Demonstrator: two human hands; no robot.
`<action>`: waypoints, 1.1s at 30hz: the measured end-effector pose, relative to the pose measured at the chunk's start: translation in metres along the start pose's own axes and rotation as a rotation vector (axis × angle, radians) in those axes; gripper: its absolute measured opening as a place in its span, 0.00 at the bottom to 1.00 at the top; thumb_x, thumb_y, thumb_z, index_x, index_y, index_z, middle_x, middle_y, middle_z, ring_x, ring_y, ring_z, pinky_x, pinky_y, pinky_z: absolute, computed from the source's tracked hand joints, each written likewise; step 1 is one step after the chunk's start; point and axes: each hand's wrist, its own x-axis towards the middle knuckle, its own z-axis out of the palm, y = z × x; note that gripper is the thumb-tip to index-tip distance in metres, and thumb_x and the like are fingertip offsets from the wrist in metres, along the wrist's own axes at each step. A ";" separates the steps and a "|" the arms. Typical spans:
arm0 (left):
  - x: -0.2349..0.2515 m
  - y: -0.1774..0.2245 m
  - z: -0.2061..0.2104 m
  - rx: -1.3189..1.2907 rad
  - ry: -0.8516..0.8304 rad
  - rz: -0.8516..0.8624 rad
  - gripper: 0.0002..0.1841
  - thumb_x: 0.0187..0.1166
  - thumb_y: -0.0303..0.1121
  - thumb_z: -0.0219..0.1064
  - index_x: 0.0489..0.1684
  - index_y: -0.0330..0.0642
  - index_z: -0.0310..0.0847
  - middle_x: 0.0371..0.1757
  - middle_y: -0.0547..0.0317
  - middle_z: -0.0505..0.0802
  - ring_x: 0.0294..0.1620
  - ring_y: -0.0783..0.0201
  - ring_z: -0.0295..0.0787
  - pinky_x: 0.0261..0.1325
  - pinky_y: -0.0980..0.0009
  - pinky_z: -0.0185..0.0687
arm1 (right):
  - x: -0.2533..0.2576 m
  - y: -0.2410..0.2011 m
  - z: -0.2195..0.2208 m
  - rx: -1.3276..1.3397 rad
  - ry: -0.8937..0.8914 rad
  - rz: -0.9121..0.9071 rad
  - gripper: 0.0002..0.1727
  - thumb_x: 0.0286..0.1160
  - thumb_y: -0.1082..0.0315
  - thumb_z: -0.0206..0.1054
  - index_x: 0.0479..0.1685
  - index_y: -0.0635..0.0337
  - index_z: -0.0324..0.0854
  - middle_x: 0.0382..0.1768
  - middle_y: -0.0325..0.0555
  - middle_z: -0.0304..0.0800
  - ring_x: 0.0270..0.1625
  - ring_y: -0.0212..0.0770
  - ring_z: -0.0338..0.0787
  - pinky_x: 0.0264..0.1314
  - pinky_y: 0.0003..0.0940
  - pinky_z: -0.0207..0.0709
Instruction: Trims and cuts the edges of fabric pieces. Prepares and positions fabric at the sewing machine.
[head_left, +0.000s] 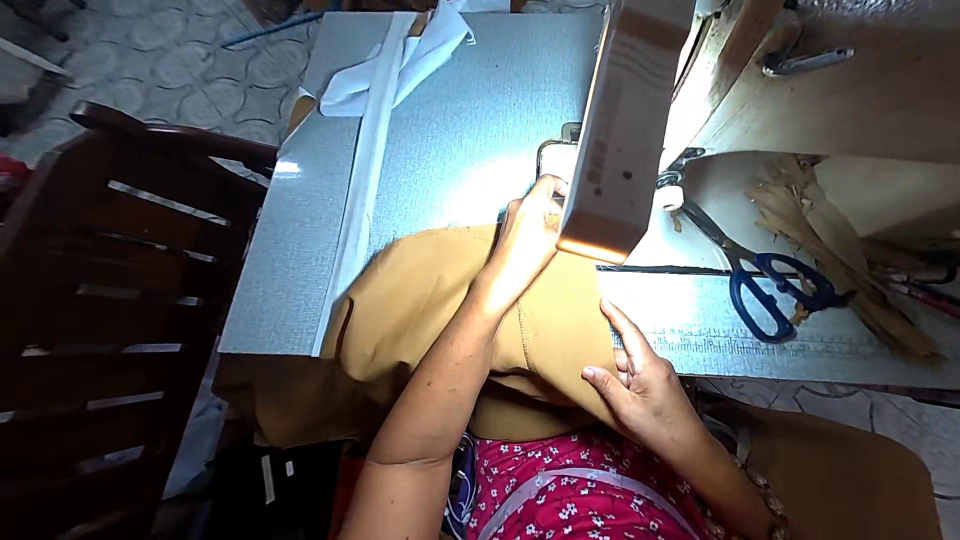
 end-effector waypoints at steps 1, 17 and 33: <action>0.001 0.000 0.000 0.000 -0.006 -0.003 0.22 0.68 0.24 0.78 0.61 0.35 0.79 0.36 0.56 0.94 0.36 0.64 0.90 0.47 0.64 0.84 | 0.000 -0.001 0.000 -0.012 0.001 0.000 0.41 0.72 0.70 0.69 0.88 0.69 0.60 0.34 0.47 0.93 0.31 0.27 0.90 0.39 0.20 0.84; -0.061 0.000 0.022 0.560 -0.192 0.119 0.31 0.93 0.50 0.41 0.88 0.45 0.68 0.90 0.51 0.70 0.94 0.33 0.49 0.85 0.21 0.28 | 0.033 -0.016 -0.028 -0.363 -0.167 -0.157 0.20 0.79 0.63 0.64 0.65 0.63 0.86 0.29 0.46 0.89 0.28 0.41 0.85 0.34 0.41 0.81; -0.040 -0.002 0.021 0.520 -0.216 0.186 0.30 0.92 0.48 0.43 0.88 0.46 0.68 0.90 0.54 0.71 0.94 0.36 0.52 0.85 0.21 0.27 | 0.089 0.005 -0.053 -0.897 0.191 -0.289 0.22 0.74 0.78 0.62 0.67 0.62 0.85 0.48 0.67 0.83 0.55 0.71 0.84 0.49 0.64 0.76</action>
